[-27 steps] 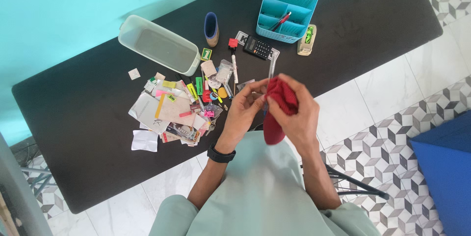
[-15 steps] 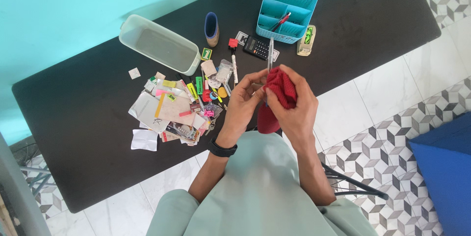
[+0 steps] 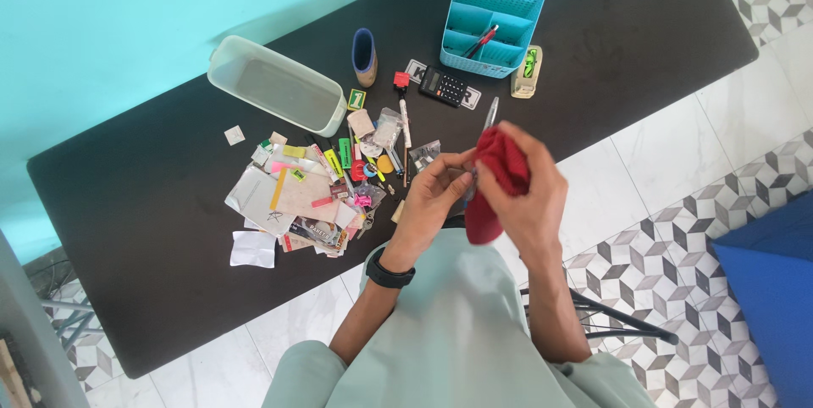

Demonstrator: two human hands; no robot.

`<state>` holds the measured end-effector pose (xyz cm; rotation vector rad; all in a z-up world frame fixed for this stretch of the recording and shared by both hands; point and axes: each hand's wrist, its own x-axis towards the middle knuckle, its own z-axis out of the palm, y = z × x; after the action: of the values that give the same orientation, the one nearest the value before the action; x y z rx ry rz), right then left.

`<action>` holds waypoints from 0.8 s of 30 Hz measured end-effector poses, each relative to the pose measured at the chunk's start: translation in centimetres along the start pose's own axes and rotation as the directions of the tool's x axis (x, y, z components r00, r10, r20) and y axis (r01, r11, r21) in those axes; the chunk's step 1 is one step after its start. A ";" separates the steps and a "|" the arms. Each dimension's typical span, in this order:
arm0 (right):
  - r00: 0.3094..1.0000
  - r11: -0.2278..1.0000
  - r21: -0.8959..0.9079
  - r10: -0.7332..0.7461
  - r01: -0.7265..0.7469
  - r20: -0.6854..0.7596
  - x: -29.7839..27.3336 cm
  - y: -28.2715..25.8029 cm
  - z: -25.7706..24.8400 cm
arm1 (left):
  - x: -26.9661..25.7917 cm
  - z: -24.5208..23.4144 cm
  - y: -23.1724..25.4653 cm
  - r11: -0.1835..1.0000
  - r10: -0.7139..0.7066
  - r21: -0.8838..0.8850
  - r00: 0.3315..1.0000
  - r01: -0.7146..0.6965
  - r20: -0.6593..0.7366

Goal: The person wipes various stationery items, including a blue pen, a yellow highlighter, and a calculator, with a red cloth and places them into a blue desk organizer.

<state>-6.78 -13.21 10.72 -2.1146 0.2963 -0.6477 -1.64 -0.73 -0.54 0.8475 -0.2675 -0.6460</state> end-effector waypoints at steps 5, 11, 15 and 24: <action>0.996 0.997 0.037 0.064 -0.062 -0.059 1.3 -0.4 0.8 | 0.3 0.3 -0.5 0.998 0.022 0.053 0.998 -0.019 -0.063; 0.999 0.997 -0.068 -0.043 0.041 -0.019 0.1 -0.7 1.3 | 1.2 -0.8 2.0 0.997 0.022 0.075 0.999 -0.018 -0.047; 1.000 0.997 -0.072 0.014 -0.013 0.004 -0.8 -0.3 0.9 | 1.3 -0.6 2.9 0.994 -0.055 0.091 0.998 0.056 -0.010; 0.960 0.998 -0.060 -0.008 0.026 0.280 -3.8 -0.1 0.3 | 1.7 -0.4 3.7 0.999 -0.031 0.012 0.996 0.033 -0.080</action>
<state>-9.81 -11.29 9.31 -2.2377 0.1424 -0.3446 1.40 0.27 1.95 0.8894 -0.1867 -0.6394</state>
